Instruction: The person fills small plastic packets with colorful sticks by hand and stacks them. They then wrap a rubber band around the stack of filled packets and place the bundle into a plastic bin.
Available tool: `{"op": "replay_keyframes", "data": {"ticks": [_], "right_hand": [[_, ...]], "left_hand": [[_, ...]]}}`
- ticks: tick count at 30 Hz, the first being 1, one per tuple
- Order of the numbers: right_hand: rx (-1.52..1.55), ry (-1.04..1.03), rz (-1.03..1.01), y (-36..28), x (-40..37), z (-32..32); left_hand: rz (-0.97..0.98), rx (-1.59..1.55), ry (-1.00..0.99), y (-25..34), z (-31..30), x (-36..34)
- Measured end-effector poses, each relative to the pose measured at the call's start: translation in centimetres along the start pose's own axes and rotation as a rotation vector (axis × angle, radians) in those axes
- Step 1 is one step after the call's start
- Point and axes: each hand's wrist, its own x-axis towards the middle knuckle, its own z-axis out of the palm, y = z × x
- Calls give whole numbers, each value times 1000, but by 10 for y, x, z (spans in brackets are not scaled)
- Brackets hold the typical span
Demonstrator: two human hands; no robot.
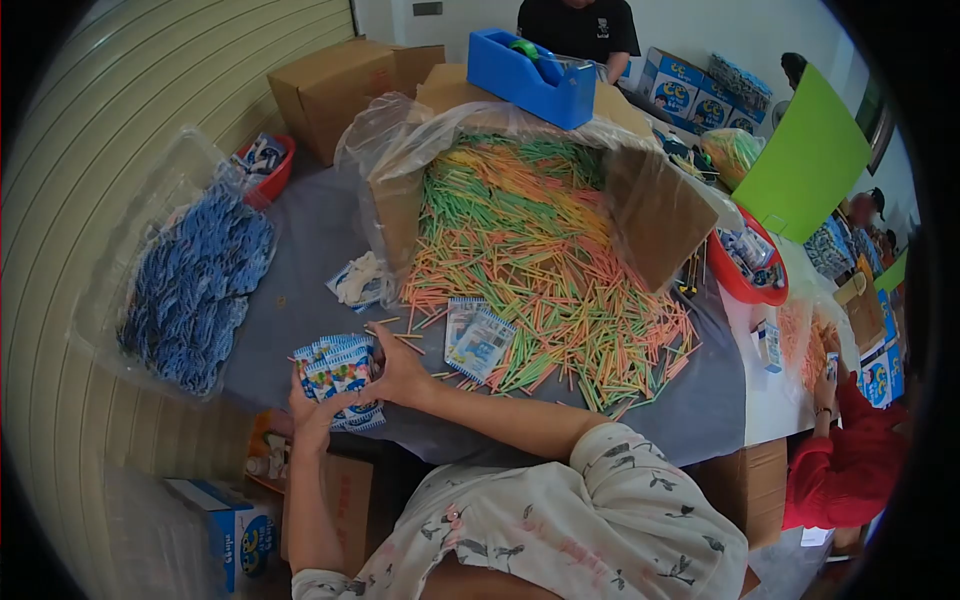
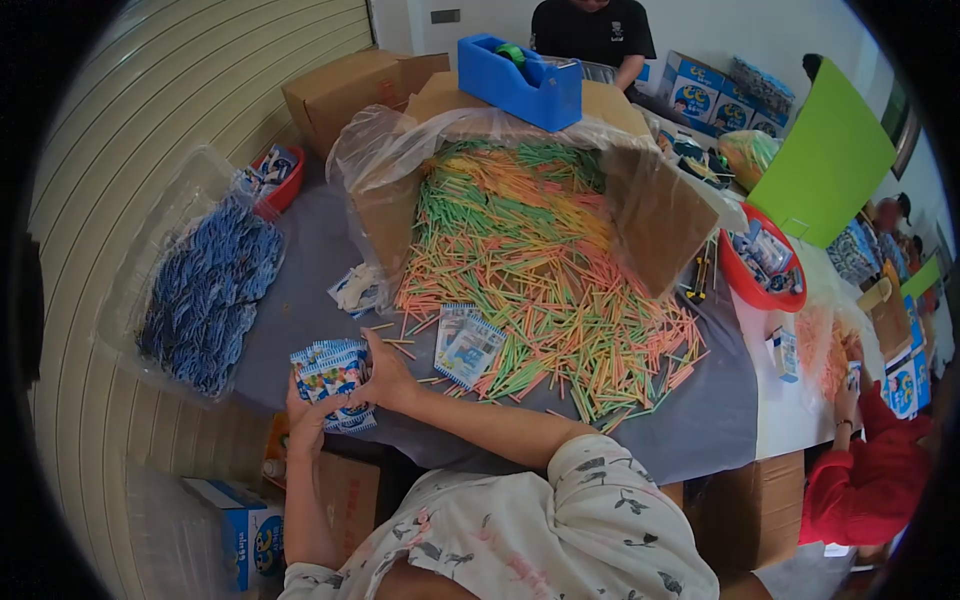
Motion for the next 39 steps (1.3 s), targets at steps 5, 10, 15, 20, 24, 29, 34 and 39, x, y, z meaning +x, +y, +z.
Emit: {"op": "replay_keyframes", "data": {"ticks": [5, 10, 15, 20, 24, 29, 34, 39], "right_hand": [[221, -119, 211, 2, 0, -1], [370, -264, 239, 1, 9, -7], [52, -265, -54, -11, 9, -14], [350, -337, 10, -83, 22, -36], [404, -349, -280, -120, 36, -64], [242, -426, -164, -66, 30, -61], [-85, -446, -136, -34, 20, -54], [-11, -428, -136, -28, 25, -50]], "left_hand": [[15, -20, 32, -6, -1, -3], [-24, 22, 8, -16, -12, -1], [-7, -19, -5, -8, -11, -12], [305, -123, -147, 32, 8, -7], [793, 98, -397, 74, 7, 11], [436, 83, -383, 19, -9, 23], [286, 314, -290, -14, -17, 15], [314, 295, -251, -20, -22, 12]]}}
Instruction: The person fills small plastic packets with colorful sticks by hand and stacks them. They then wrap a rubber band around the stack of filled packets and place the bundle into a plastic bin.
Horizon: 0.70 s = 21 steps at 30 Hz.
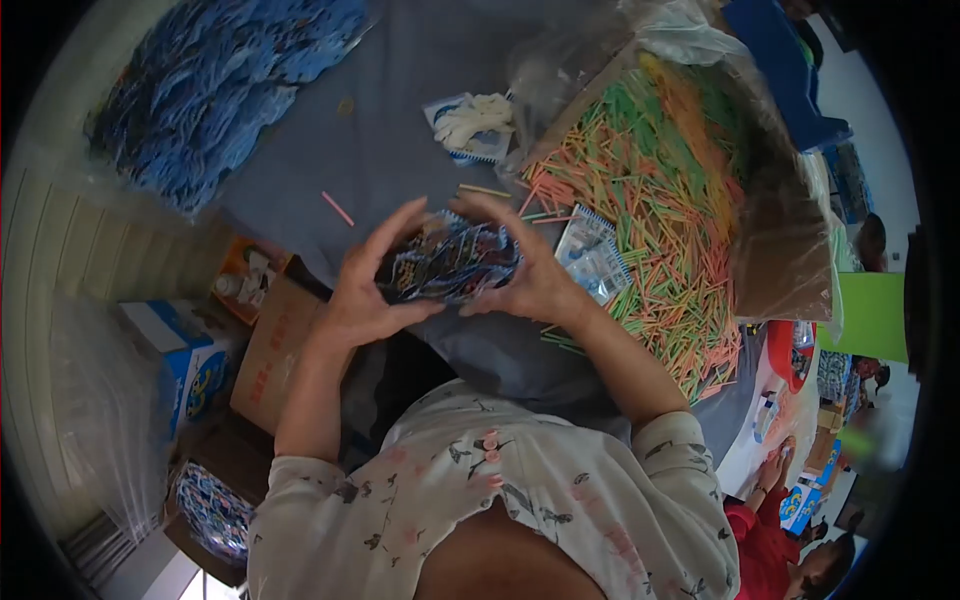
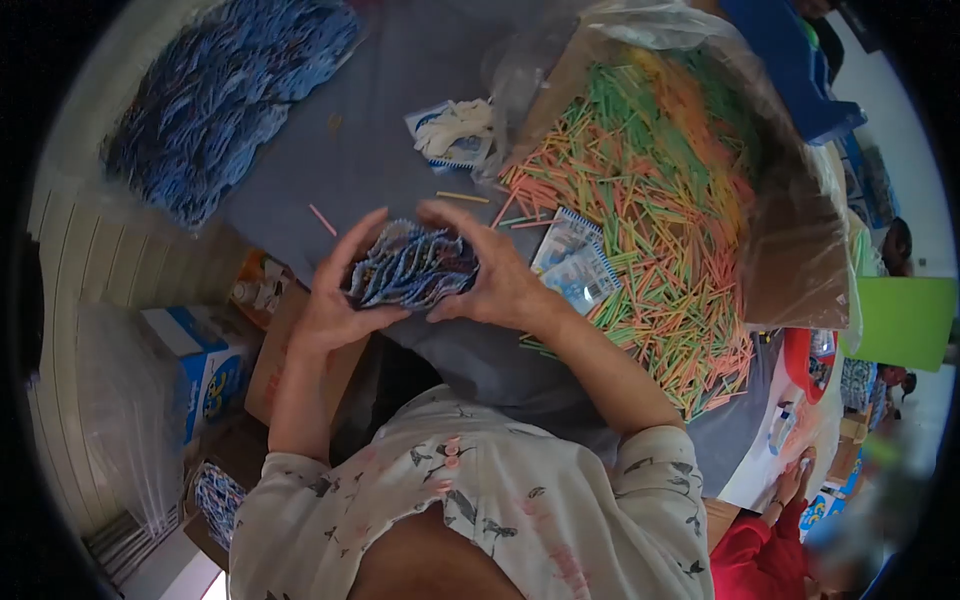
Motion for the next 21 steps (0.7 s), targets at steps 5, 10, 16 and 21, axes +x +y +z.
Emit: {"op": "replay_keyframes", "data": {"ticks": [5, 10, 16, 21], "right_hand": [[48, -51, 16, 0, 0, 3], [-19, 51, -257, -17, -4, 3], [-104, 80, -183, 4, -1, 5], [-59, 8, -74, 1, -6, -3]], "left_hand": [[110, -27, -50, -7, 24, 3], [283, 101, -41, 23, 20, 12], [264, 165, -126, -8, 5, 23], [51, -34, -55, 3, 6, 13]]}}
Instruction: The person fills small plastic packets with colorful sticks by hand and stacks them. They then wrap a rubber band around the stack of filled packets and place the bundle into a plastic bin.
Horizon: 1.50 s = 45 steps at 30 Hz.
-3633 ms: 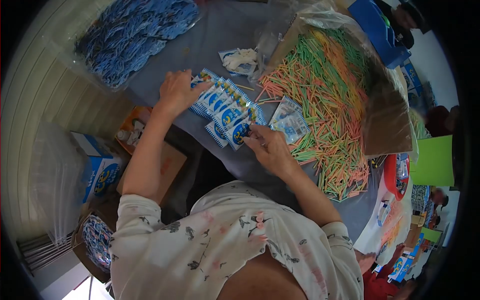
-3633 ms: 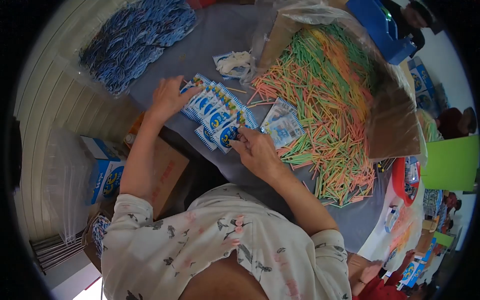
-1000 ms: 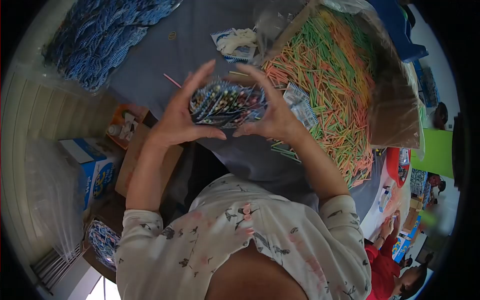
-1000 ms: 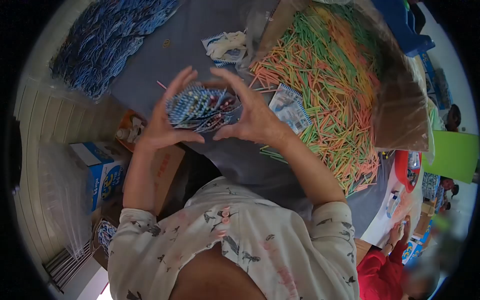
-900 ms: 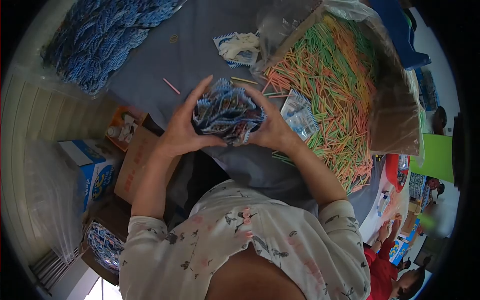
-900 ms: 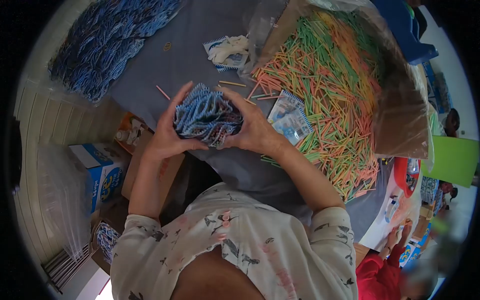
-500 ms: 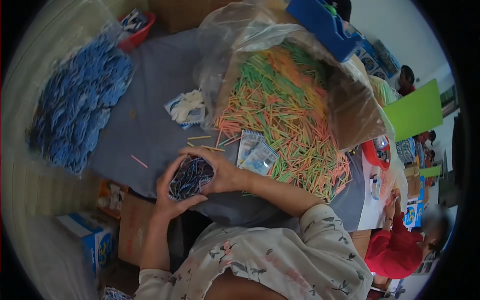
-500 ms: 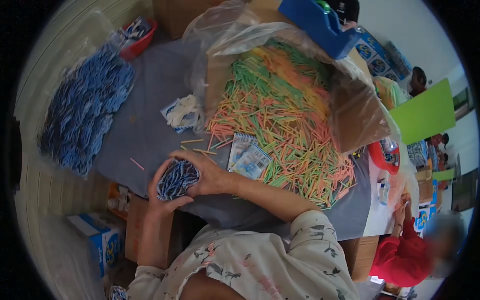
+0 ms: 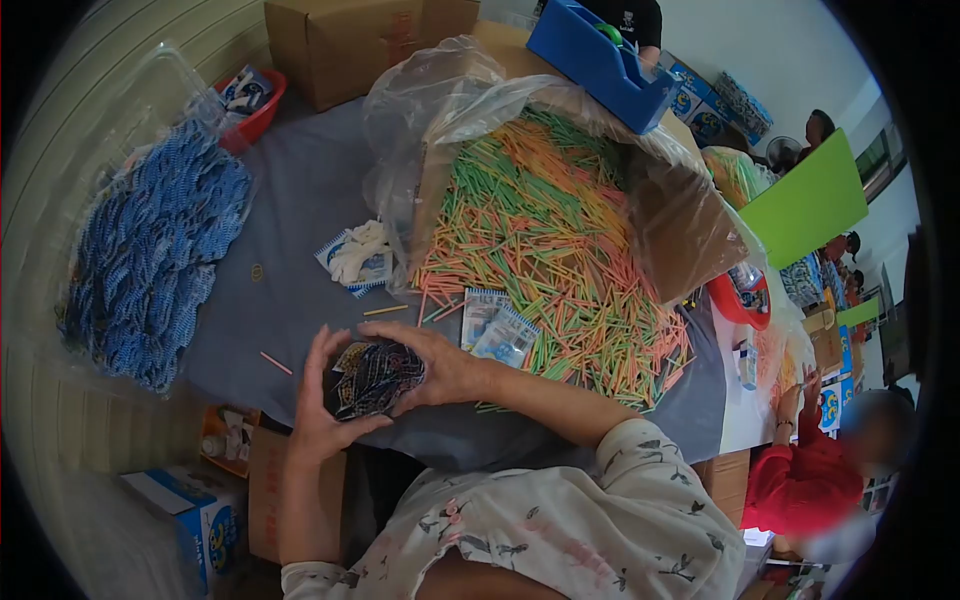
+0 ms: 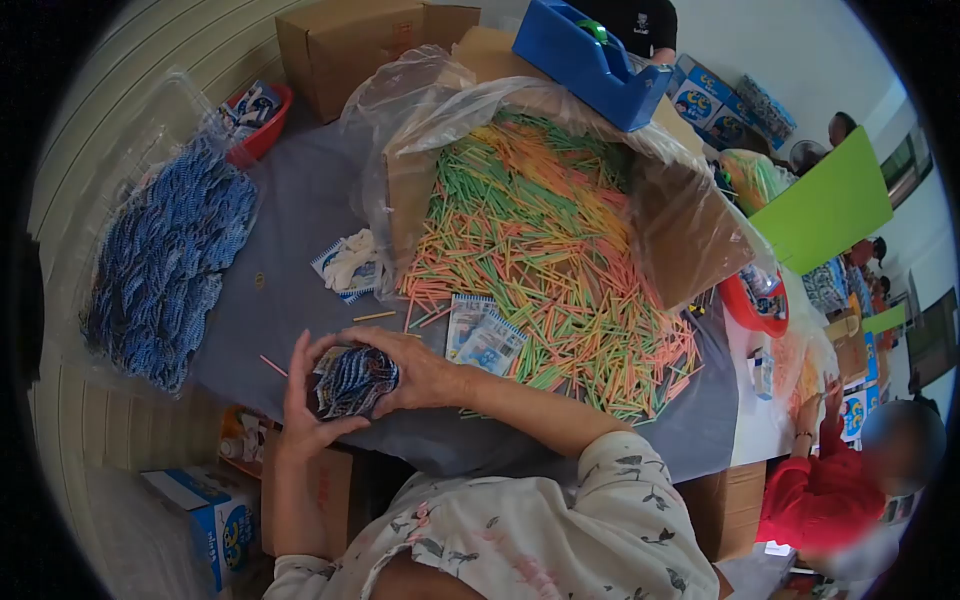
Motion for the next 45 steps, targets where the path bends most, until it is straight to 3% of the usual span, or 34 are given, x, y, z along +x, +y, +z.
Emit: {"op": "replay_keyframes", "data": {"ticks": [5, 9, 11, 14, 18, 21, 23, 27, 29, 30, 32, 35, 43, 45], "right_hand": [[11, -33, 32, 1, 4, -4], [25, 6, 88, 6, 4, 4], [38, 33, 55, -7, 0, 10], [0, 62, 46, 5, 1, 11], [1, 37, 98, 7, 8, 10], [-82, 11, 98, 10, 0, 12], [-78, 8, 118, 7, -1, 11], [-171, -28, 122, 14, 3, 10], [-150, -41, 180, 5, 5, 9], [-151, -43, 155, 8, 3, 10], [-186, 4, 196, 18, -3, 13], [-296, -4, 101, 9, 1, 13], [-495, 73, 89, -7, 0, 18], [-269, 88, 318, -10, 3, 19]], "left_hand": [[65, 180, -61, 11, 6, 3], [-106, 227, 76, 6, 16, 1], [-2, 106, 90, 14, 17, 6], [54, 239, 49, 22, 12, 1], [10, 135, 30, -2, 4, 3], [-2, 220, 35, 23, 3, 4], [34, 502, -22, 43, 1, 4], [137, 733, -72, 58, 10, 20], [-34, 797, -177, 58, 17, 25], [-26, 815, -161, 55, 17, 27], [-59, 803, -253, 47, 15, 31], [-39, 711, -362, 47, 4, 42], [82, 609, -209, 34, -3, 32], [98, 585, -180, 39, -9, 36]]}}
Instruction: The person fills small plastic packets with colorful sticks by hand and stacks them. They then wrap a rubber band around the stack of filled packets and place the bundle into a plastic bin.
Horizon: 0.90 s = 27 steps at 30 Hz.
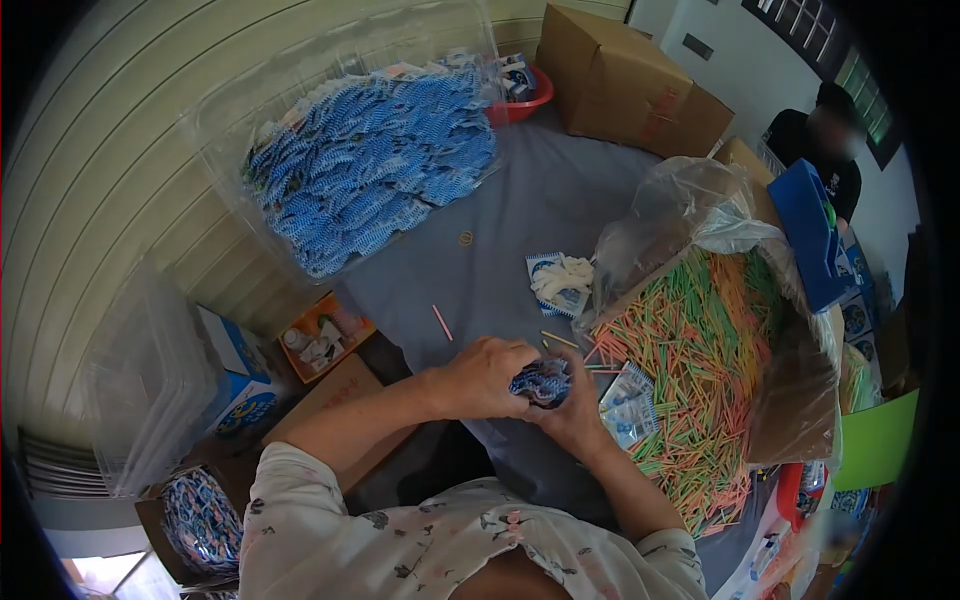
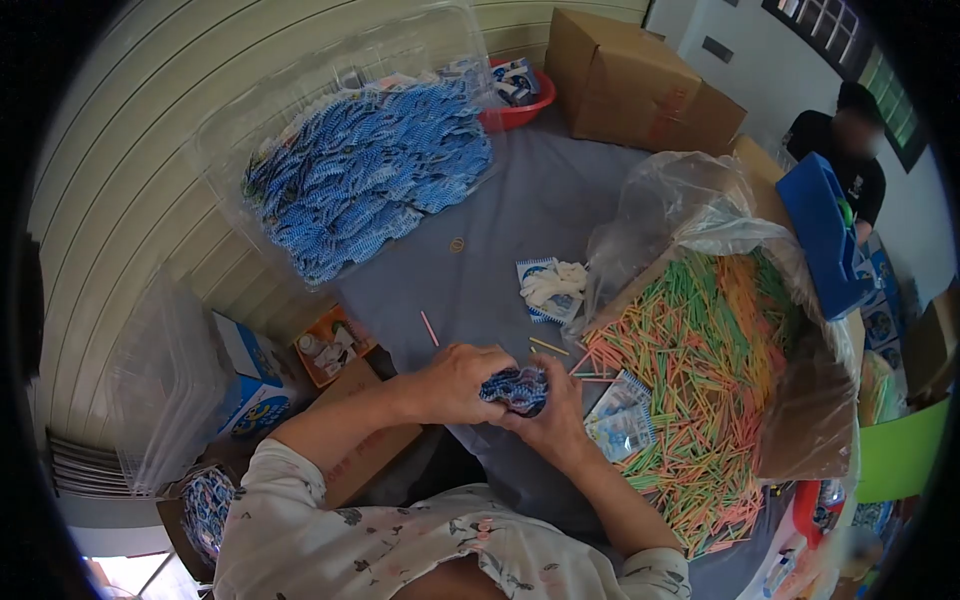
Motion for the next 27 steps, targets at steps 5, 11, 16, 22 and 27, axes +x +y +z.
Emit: {"op": "replay_keyframes", "data": {"ticks": [5, 11, 16, 22, 27], "right_hand": [[129, 148, -175, -16, 4, -26], [186, 26, -118, 8, -9, -31], [143, -13, -77, 21, -10, -25], [34, -43, -125, 8, -4, -35], [-52, -133, -218, 6, -4, -33]], "left_hand": [[-99, -11, 139, -4, -82, 38], [95, 850, 511, -71, -235, 148], [-3, 1214, 481, -166, -291, 217], [-41, 1196, 553, -225, -273, 229], [-118, 1139, 440, -218, -274, 214]]}}
